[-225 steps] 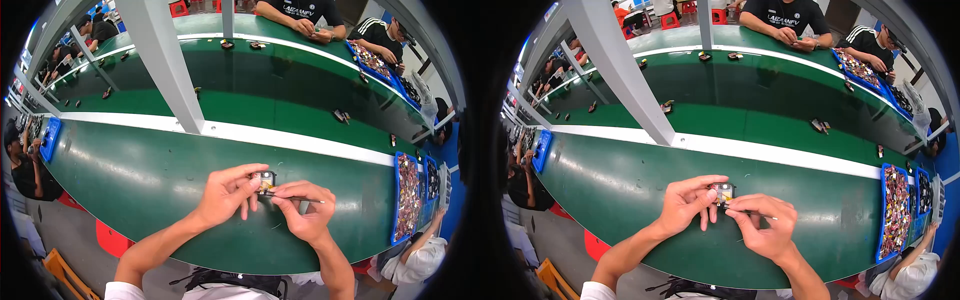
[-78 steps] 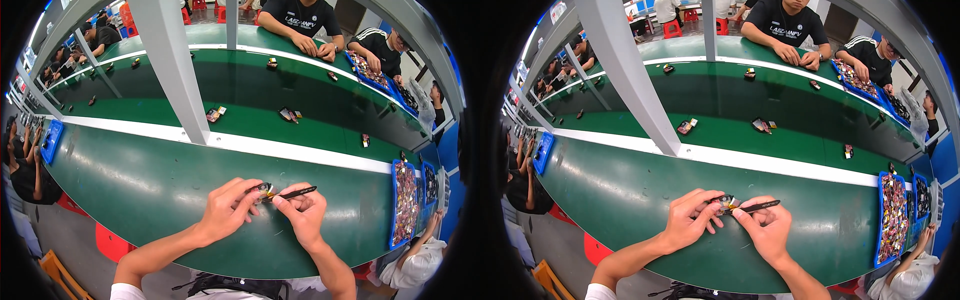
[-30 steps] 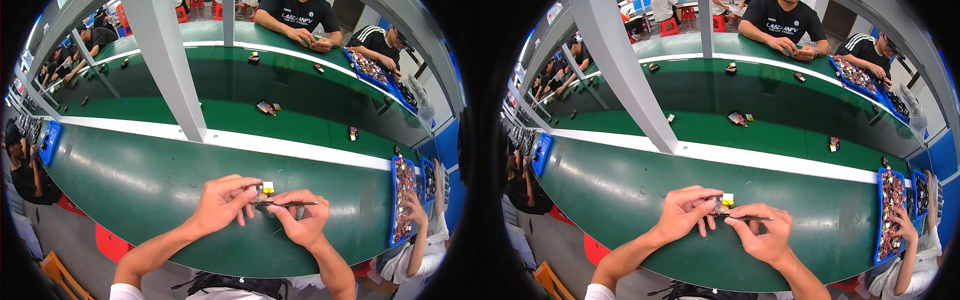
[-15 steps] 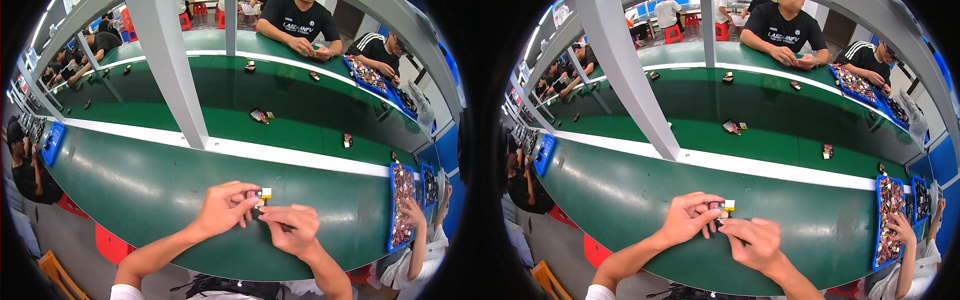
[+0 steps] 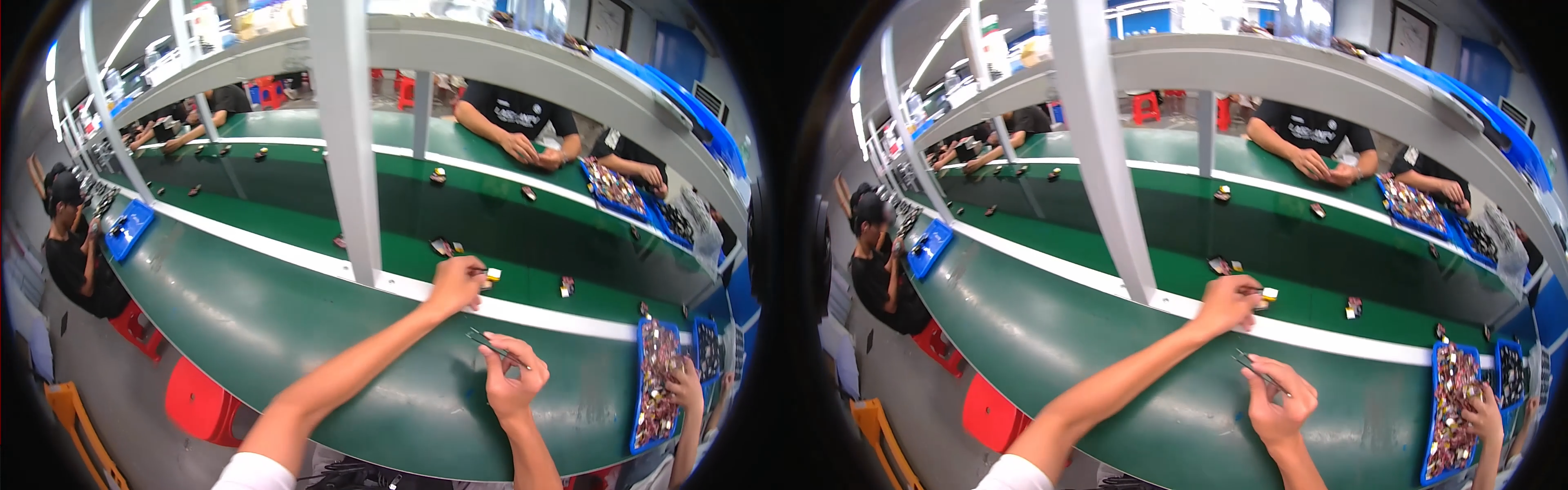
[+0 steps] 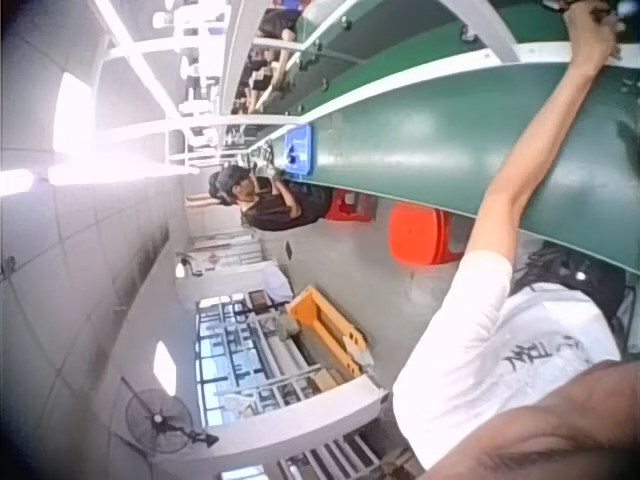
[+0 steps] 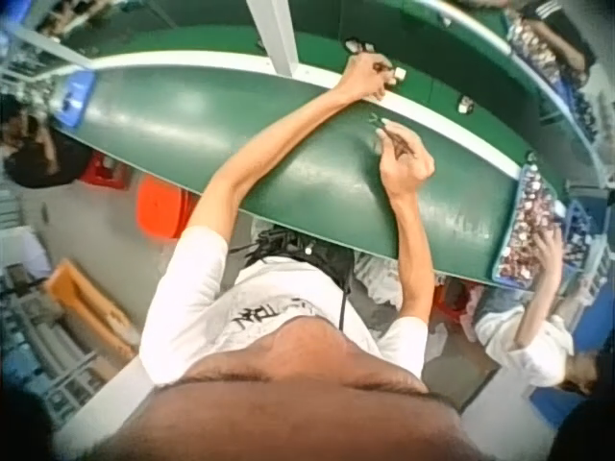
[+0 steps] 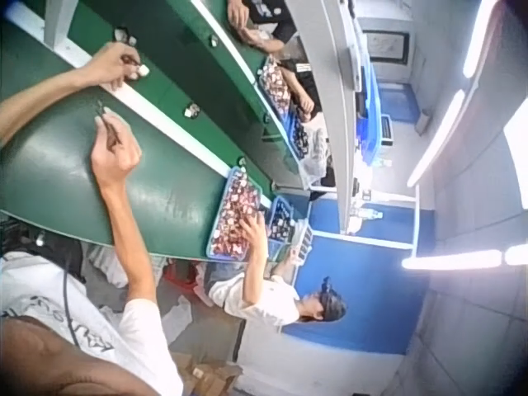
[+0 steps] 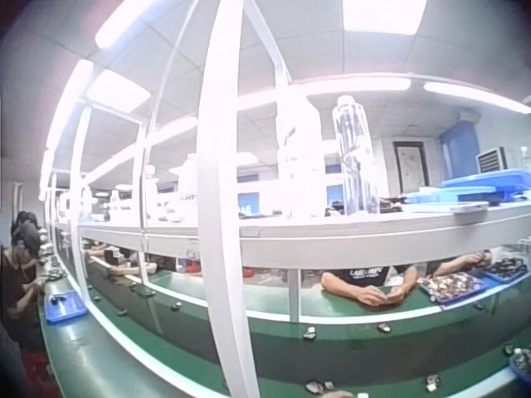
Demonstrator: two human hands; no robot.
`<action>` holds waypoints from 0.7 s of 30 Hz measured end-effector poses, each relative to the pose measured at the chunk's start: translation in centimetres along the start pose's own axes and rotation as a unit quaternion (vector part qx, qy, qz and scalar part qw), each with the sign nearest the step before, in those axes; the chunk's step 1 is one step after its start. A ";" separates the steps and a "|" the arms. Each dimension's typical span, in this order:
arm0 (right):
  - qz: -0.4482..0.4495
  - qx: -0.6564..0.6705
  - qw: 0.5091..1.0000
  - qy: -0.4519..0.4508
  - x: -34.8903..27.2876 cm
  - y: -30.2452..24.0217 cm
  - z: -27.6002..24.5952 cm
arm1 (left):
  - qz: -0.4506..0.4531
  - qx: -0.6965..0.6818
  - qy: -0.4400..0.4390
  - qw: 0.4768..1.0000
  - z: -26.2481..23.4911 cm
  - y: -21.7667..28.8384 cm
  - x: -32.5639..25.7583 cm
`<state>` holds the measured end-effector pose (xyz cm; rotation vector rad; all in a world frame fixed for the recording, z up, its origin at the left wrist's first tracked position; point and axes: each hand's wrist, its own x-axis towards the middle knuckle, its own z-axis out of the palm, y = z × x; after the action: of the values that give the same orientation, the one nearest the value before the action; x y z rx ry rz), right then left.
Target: Assemble small electronic circuit boards or components on a production line.
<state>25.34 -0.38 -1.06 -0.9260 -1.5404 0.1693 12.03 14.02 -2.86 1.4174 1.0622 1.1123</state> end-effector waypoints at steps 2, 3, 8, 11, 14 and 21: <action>-0.012 0.006 1.000 -0.015 -0.3 0.2 0.3 | 0.101 0.191 0.038 0.975 1.2 -2.7 3.6; -0.005 -0.008 1.000 -0.021 -0.4 0.5 0.3 | 0.149 0.266 0.071 0.950 2.0 -2.9 3.8; -0.010 -0.025 0.999 -0.025 -0.6 0.7 -0.5 | 0.175 0.404 0.186 0.878 0.1 0.8 4.6; -0.041 -0.015 0.998 -0.040 -0.4 -0.2 0.3 | 0.037 0.488 0.242 0.838 -5.4 0.8 5.6; -0.054 -0.027 0.996 -0.062 -0.3 -0.6 0.1 | -0.111 0.461 0.208 0.856 -8.5 -0.2 6.6; -0.040 -0.031 0.997 -0.058 -0.6 0.0 0.0 | -0.179 0.336 0.175 0.908 -8.4 -0.5 7.6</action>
<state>25.26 -0.75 -1.56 -0.9148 -1.6968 0.1195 5.18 23.02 -2.01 1.4652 2.0175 0.7646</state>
